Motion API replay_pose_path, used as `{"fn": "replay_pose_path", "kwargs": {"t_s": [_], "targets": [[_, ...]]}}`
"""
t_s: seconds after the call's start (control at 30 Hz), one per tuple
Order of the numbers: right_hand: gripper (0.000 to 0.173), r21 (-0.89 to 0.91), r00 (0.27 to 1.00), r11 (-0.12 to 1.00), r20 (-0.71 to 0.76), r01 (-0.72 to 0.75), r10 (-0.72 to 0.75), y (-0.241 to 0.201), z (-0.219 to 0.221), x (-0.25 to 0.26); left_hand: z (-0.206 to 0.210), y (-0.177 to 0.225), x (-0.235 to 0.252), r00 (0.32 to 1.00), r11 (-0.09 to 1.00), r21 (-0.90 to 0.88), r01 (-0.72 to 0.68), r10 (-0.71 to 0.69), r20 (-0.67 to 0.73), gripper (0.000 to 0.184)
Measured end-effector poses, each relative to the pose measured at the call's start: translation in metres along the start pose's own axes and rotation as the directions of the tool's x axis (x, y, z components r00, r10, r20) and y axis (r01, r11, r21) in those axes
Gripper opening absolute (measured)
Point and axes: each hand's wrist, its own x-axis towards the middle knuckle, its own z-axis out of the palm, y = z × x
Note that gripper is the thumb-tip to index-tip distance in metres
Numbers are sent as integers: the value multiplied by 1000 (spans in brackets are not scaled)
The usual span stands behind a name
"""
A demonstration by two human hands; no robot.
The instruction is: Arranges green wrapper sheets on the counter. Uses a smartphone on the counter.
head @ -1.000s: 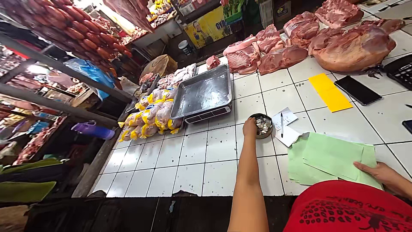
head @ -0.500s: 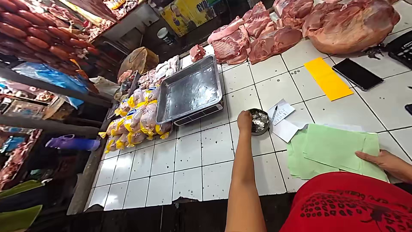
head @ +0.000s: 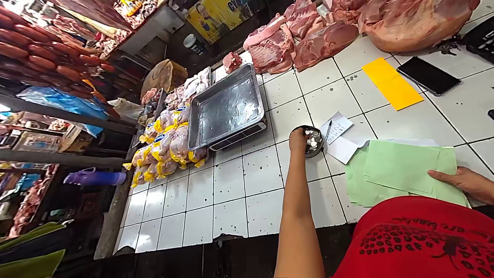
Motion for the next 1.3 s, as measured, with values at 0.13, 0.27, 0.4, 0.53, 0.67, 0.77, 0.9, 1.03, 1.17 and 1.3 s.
{"fn": "replay_pose_path", "kwargs": {"t_s": [0.13, 0.27, 0.4, 0.53, 0.67, 0.77, 0.9, 1.03, 1.17, 1.3], "targets": [[37, -15, 1000, 1000, -9, 15, -15, 1, 0, -1, 4, -1, -2, 1000, 997, 78, -25, 25, 3, 26], [37, -23, 999, 999, 7, 35, -34, 3, -2, 1, 14, -9, -10, 994, 998, 59, -19, 25, -103, 24], [37, -20, 1000, 1000, 7, 24, -23, 0, -1, -3, 9, -14, -16, 985, 980, -192, 60, -89, -150, 21], [37, -18, 999, 999, 15, 35, -35, 3, -3, 1, 12, -12, -24, 945, 222, -975, 35, -325, -40, 14], [38, -21, 999, 999, 16, 38, -37, 3, -2, 0, 0, -7, -49, 927, -446, -893, 51, -311, 208, 25], [40, -41, 1000, 999, 16, 25, -25, 2, -2, 0, 1, -11, -72, 971, -544, -837, 57, -163, 173, 48], [41, -46, 1000, 999, 11, 20, -20, 2, -3, 1, 9, -19, -91, 998, -654, -754, 63, 60, 32, 61], [40, -17, 1000, 999, 8, 29, -29, 2, -2, -1, 11, -12, -100, 994, -655, -751, 84, 111, 15, 58], [39, 0, 999, 999, 4, 32, -32, 4, -3, 2, 12, -6, -102, 994, -601, -795, 80, 104, 22, 53], [38, 11, 1000, 1000, 8, 20, -20, 6, -3, 4, 13, -3, -102, 997, -550, -833, 60, 81, 18, 44]]}}
